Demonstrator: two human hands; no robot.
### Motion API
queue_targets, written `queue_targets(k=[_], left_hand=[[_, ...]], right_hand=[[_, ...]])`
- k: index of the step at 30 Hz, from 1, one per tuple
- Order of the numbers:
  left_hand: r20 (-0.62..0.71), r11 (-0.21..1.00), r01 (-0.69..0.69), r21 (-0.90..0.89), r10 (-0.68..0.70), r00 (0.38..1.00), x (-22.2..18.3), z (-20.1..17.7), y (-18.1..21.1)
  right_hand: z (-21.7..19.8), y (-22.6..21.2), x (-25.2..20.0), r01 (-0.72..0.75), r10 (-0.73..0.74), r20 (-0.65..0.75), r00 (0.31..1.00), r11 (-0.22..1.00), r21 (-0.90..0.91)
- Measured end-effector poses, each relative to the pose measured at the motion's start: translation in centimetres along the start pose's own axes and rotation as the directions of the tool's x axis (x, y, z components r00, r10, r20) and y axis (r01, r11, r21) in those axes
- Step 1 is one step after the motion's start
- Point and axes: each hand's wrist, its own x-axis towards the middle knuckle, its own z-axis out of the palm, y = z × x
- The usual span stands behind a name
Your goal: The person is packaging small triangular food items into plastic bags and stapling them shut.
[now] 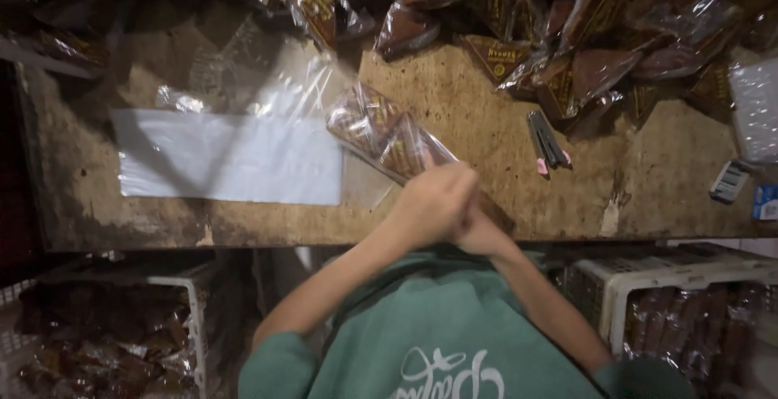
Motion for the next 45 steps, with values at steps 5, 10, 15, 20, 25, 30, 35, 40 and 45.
queue_targets(k=[5,10,15,20,25,30,35,40,45], left_hand=[[0.048,0.986,0.157,-0.054,-0.155,0.987,1.1,-3.4,-2.1],[-0.015,0.685,0.727,-0.052,-0.728,0.685,0.8,-8.6,-6.4],[0.346,0.654,0.727,0.209,-0.745,0.571,0.2,-10.0,-7.9],[-0.095,0.729,0.582,0.360,-0.592,0.800,4.2,-7.7,-11.1],[-0.024,0.870,0.366,0.332,-0.380,0.925,11.2,0.5,-14.7],[-0.064,0.851,0.346,0.395,-0.350,0.935,10.6,1.5,-14.3],[0.298,0.537,0.754,-0.378,-0.701,0.648,9.4,-4.9,-1.6],[0.096,0.689,0.654,-0.314,-0.662,0.743,4.3,-2.7,1.9],[-0.044,0.838,0.544,-0.045,-0.546,0.837,-1.6,-0.2,4.7]], right_hand=[[-0.7,-2.1,1.7,-0.090,0.091,-0.003,0.996,0.994,0.060],[-1.6,-5.9,0.8,-0.165,0.170,-0.031,0.985,0.980,0.113],[-4.8,-11.3,-0.3,-0.157,0.266,0.253,0.930,0.912,-0.379],[-11.3,-16.8,1.3,0.012,-0.037,-0.033,0.999,0.827,-0.563],[-14.5,-11.0,12.2,0.088,-0.250,-0.019,0.968,0.410,-0.908],[-15.0,-4.4,14.1,0.086,-0.554,-0.107,0.826,0.311,-0.947],[-7.6,-11.0,9.3,0.105,0.090,-0.370,0.925,0.874,0.475],[-4.0,-12.3,5.9,0.234,-0.216,-0.581,0.785,0.971,-0.044],[-8.2,1.9,4.3,-0.001,-0.681,-0.403,0.612,0.508,-0.861]])
